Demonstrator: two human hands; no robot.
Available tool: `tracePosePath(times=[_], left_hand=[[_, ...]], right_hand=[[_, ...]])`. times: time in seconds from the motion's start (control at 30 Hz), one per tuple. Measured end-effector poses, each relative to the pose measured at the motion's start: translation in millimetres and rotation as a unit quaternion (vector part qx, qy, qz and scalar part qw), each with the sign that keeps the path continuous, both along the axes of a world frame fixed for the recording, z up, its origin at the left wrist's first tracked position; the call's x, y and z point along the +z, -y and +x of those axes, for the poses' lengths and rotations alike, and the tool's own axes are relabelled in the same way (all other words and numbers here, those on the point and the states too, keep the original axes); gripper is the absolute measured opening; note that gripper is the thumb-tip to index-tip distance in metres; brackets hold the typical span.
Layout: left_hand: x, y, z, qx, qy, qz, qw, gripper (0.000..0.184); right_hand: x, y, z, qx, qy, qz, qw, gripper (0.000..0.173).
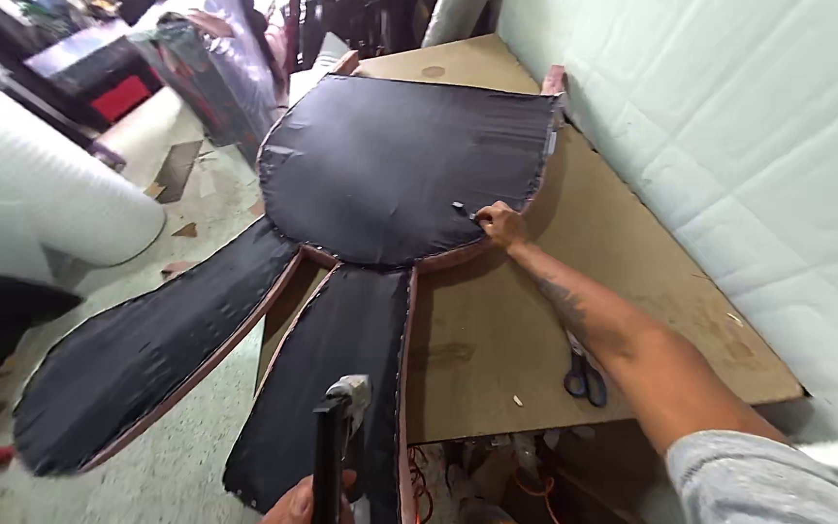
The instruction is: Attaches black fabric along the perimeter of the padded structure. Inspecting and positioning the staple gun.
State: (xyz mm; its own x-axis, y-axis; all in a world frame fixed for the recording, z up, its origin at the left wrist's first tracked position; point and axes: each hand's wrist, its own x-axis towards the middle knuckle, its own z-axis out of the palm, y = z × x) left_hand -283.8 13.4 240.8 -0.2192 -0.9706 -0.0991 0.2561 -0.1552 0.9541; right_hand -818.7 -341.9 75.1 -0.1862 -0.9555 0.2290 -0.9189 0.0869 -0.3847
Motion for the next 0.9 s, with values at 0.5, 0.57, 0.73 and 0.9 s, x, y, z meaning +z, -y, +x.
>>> tracePosePath(times=[0.5, 0.57, 0.73, 0.9], left_hand=[[2, 36, -36, 0.122, -0.016, 0.006, 0.992, 0.066], [-2, 42, -42, 0.133, -0.016, 0.008, 0.991, 0.068], [-2, 50, -49, 0.137, -0.011, 0.004, 0.991, 0.073], [-11, 48, -52, 0.135, 0.004, 0.004, 0.991, 0.070]], right_hand=[[186, -103, 169, 0.474, 0.082, -0.157, 0.863, 0.017], [236, -167, 226, 0.594, 0.033, -0.157, 0.788, 0.017], [242, -196, 288, 0.721, -0.039, -0.088, 0.686, 0.015], [237, -198, 290, 0.722, -0.092, 0.034, 0.685, 0.019]])
